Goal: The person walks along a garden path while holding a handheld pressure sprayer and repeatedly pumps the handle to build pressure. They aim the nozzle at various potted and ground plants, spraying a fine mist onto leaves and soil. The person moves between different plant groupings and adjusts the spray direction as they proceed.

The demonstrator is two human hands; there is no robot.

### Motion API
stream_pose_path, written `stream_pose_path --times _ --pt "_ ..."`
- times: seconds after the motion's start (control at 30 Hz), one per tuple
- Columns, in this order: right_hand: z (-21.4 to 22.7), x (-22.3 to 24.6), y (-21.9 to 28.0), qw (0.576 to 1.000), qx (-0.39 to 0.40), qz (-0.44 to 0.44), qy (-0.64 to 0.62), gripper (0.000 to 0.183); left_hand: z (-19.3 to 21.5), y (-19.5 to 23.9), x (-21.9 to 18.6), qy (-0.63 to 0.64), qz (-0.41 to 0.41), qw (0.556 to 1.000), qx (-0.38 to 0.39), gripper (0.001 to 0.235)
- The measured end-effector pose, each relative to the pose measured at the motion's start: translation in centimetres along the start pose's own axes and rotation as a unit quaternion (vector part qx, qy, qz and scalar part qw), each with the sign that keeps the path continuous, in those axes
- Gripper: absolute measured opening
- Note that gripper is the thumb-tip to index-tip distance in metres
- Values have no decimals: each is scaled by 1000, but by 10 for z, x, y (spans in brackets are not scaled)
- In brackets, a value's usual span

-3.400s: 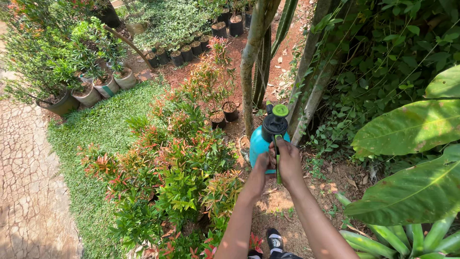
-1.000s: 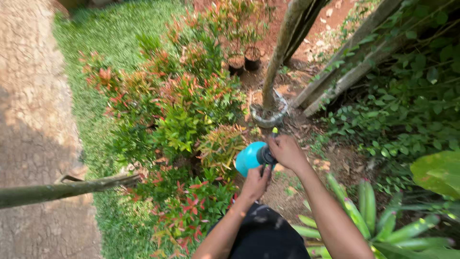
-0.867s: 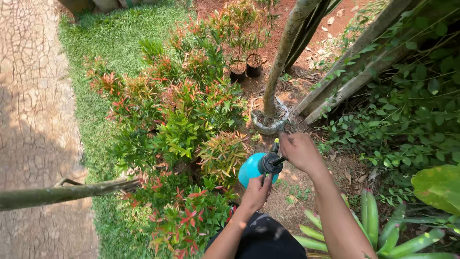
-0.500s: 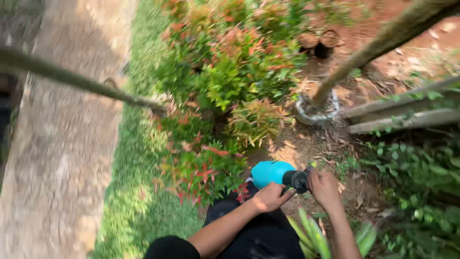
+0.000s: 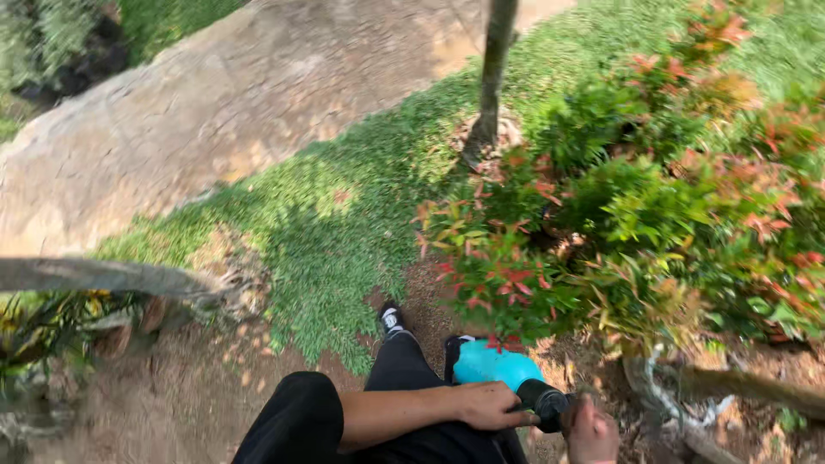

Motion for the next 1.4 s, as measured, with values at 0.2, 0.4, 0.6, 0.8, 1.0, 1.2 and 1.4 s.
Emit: stream_pose_path --times 0.2,0.4,0.6,0.8,1.0,1.2,1.4 --pt "-19 234 -7 954 166 245 51 75 75 79 49 124 34 982 -138 67" --pt "-234 358 60 880 178 388 208 55 130 176 122 307 77 903 -289 56" --pt "-323 442 61 837 399 371 57 54 186 256 198 270 110 826 -483 50" --pt "-381 526 97 770 364 515 97 44 213 311 225 345 124 764 -532 54" --pt "-476 531 148 716 427 541 109 39 259 342 237 351 126 740 -560 52" --pt "-474 644 103 707 482 506 111 63 294 355 256 427 140 705 -549 58" --pt "-577 639 144 565 390 714 139 41 350 370 285 477 157 664 -554 52"
Point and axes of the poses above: each hand's wrist, its own y-axis away from the middle knuckle, its own z-axis out of the back of the hand, x = y × z, the point moved 9 cm from there along -y, towards the middle knuckle, and after that the axes turned 15 degrees about z, right-handed, at the moved point
